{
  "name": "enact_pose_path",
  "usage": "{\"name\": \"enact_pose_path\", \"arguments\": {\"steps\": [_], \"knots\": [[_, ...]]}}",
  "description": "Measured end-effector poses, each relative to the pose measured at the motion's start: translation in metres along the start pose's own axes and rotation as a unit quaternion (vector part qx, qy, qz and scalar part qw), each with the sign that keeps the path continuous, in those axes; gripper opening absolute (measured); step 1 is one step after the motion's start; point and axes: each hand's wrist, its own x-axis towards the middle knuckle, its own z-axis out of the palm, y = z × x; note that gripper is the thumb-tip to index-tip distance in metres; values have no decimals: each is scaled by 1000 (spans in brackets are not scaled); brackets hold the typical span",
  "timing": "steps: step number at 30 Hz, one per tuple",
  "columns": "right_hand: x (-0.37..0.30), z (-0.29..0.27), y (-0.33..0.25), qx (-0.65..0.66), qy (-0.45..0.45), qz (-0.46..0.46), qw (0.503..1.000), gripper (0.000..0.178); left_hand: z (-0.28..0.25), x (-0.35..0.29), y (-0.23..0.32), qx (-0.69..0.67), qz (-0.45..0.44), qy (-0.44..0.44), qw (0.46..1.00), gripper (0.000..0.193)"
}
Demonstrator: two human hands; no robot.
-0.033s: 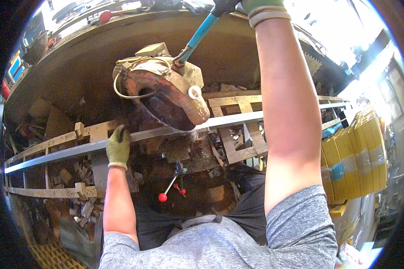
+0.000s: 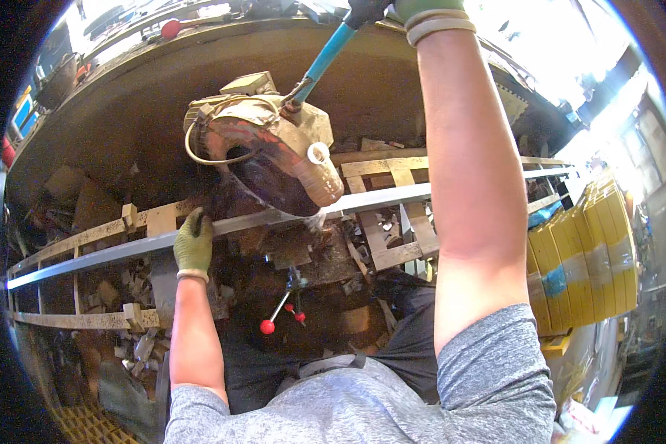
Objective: The person repeatedly positions metal bars under a chop saw, activates the blade to cut them, and removes the cut pieces. The person handles the bars by hand and uses the saw to perform the cuts in a workshop setting.
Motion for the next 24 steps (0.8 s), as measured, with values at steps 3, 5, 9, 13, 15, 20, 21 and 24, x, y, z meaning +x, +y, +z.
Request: {"name": "enact_pose_path", "arguments": {"steps": [3, 5, 9, 13, 15, 20, 21, 24], "knots": [[-4, -13, 3, 47, 11, 21, 999, 41, 2, 1, -4, 15, 5, 4, 1000, 46], [-10, -13, 5, 23, 37, 8, 999, 39, 4, 2, -7, 13, 2, 2, 1000, 45], [-15, -5, 7, 4, 57, -1, 998, 35, 6, 5, -10, -10, 13, -4, 1000, 45], [-15, -12, 11, 12, 65, -6, 998, 30, 7, 6, -8, -35, 7, -16, 999, 46], [-13, -25, 13, 15, 69, -10, 997, 28, 7, 6, -7, -28, -1, -8, 1000, 46], [5, -48, 14, 33, 76, -12, 997, 22, 5, 1, -7, 9, 47, 8, 999, 44], [8, -49, 11, 44, 82, -13, 996, 21, 4, 1, -7, 31, 38, 13, 999, 41], [6, -46, 3, 119, 99, -14, 988, 19, 5, 0, -6, 30, 18, 14, 999, 43]]}}
